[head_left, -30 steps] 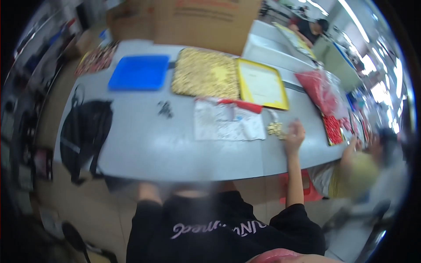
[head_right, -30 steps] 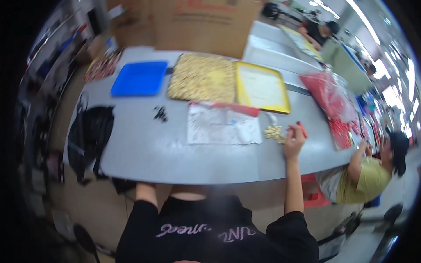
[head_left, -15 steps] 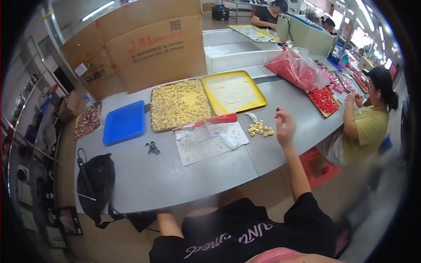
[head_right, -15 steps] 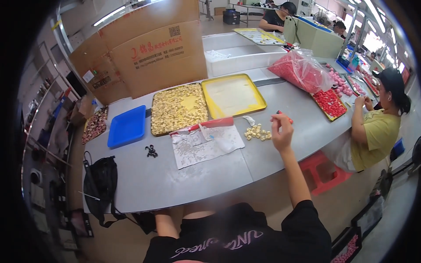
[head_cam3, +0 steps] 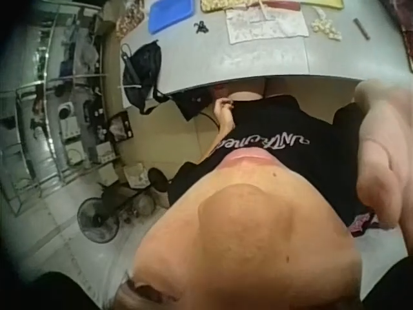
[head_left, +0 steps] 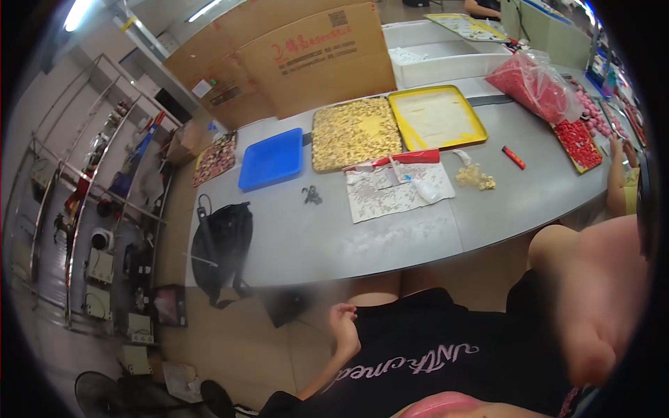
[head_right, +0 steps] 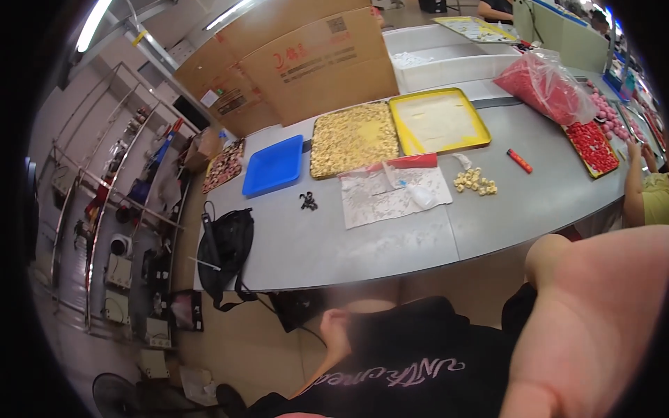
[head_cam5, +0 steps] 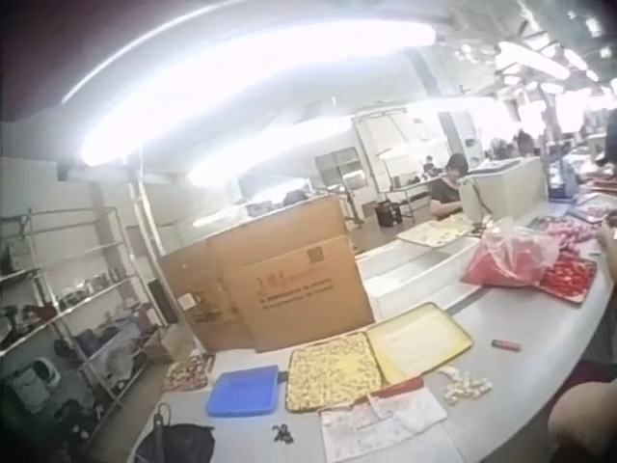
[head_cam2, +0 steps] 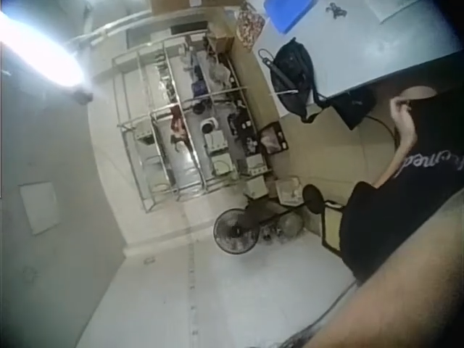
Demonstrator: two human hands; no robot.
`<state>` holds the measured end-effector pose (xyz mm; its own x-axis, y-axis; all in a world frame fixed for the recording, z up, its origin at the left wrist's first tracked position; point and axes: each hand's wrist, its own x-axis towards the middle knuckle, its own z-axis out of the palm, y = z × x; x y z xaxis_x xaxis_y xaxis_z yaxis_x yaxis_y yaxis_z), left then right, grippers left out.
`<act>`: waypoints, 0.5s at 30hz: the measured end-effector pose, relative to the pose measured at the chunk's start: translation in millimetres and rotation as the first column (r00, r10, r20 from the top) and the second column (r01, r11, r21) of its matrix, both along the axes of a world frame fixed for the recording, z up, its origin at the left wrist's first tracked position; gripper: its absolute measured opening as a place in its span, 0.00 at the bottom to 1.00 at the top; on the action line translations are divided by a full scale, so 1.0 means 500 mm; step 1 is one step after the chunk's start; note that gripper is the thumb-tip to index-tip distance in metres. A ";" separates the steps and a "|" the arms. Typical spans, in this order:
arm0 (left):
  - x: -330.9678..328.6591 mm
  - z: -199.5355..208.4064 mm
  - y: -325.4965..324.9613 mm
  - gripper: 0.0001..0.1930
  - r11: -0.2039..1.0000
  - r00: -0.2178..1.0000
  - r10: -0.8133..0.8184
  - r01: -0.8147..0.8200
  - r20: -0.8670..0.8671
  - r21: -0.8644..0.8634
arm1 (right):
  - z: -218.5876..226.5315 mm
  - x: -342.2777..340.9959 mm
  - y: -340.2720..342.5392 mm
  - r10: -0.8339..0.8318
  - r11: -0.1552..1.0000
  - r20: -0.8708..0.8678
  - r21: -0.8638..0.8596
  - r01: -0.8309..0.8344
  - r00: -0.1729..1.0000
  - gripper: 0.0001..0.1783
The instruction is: Applying precision glue to small plastic components and assembling them at a factory workbench.
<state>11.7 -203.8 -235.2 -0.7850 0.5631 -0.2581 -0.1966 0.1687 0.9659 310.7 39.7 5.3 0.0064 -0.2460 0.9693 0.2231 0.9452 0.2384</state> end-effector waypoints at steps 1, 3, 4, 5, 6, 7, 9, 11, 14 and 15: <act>0.017 0.048 -0.007 0.07 0.994 0.993 -0.035 0.046 -0.113 0.098 | -0.001 0.004 0.025 0.014 1.000 -0.011 -0.005 -0.014 1.000 0.18; 0.002 0.137 -0.005 0.06 0.893 0.960 -0.149 0.233 -0.236 0.385 | -0.009 0.015 0.065 0.046 0.999 -0.016 -0.008 -0.047 0.999 0.17; -0.015 0.214 0.017 0.06 0.767 0.940 -0.205 0.328 -0.273 0.552 | -0.036 0.048 0.076 0.061 0.998 -0.007 -0.019 -0.061 0.998 0.17; -0.025 0.308 0.045 0.06 0.675 0.920 -0.276 0.391 -0.277 0.626 | -0.039 0.044 0.088 0.073 0.997 0.001 -0.040 -0.073 0.997 0.17; -0.054 0.376 0.053 0.06 0.549 0.860 -0.336 0.510 -0.384 0.663 | -0.053 0.108 0.119 0.089 0.995 0.020 -0.050 -0.087 0.996 0.17; -0.074 0.441 0.073 0.06 0.371 0.766 -0.341 0.642 -0.545 0.671 | -0.061 0.133 0.118 0.101 0.993 0.038 -0.063 -0.098 0.994 0.17; -0.053 0.571 0.074 0.06 0.107 0.749 -0.379 0.619 -0.544 0.778 | -0.027 0.061 0.091 0.158 0.986 0.052 -0.056 -0.155 0.986 0.17; -0.018 0.653 0.105 0.09 -0.163 0.582 -0.495 0.667 -0.645 0.727 | 0.001 0.207 0.096 0.132 0.991 0.140 0.019 -0.136 0.981 0.17; 0.071 0.709 0.044 0.08 -0.025 0.778 -0.523 0.395 -0.349 0.918 | 0.093 -0.054 0.000 0.175 0.968 0.164 0.150 -0.200 0.971 0.17; 0.066 0.711 0.027 0.08 -0.063 0.783 -0.475 0.424 -0.401 0.903 | 0.121 -0.096 0.002 0.179 0.959 0.173 0.188 -0.211 0.968 0.17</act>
<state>44.8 -190.3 120.4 -0.2587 0.5638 0.7843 -0.5211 -0.7651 0.3781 262.7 40.5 65.8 -0.0704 -0.4471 0.8917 -0.0150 0.8943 0.4472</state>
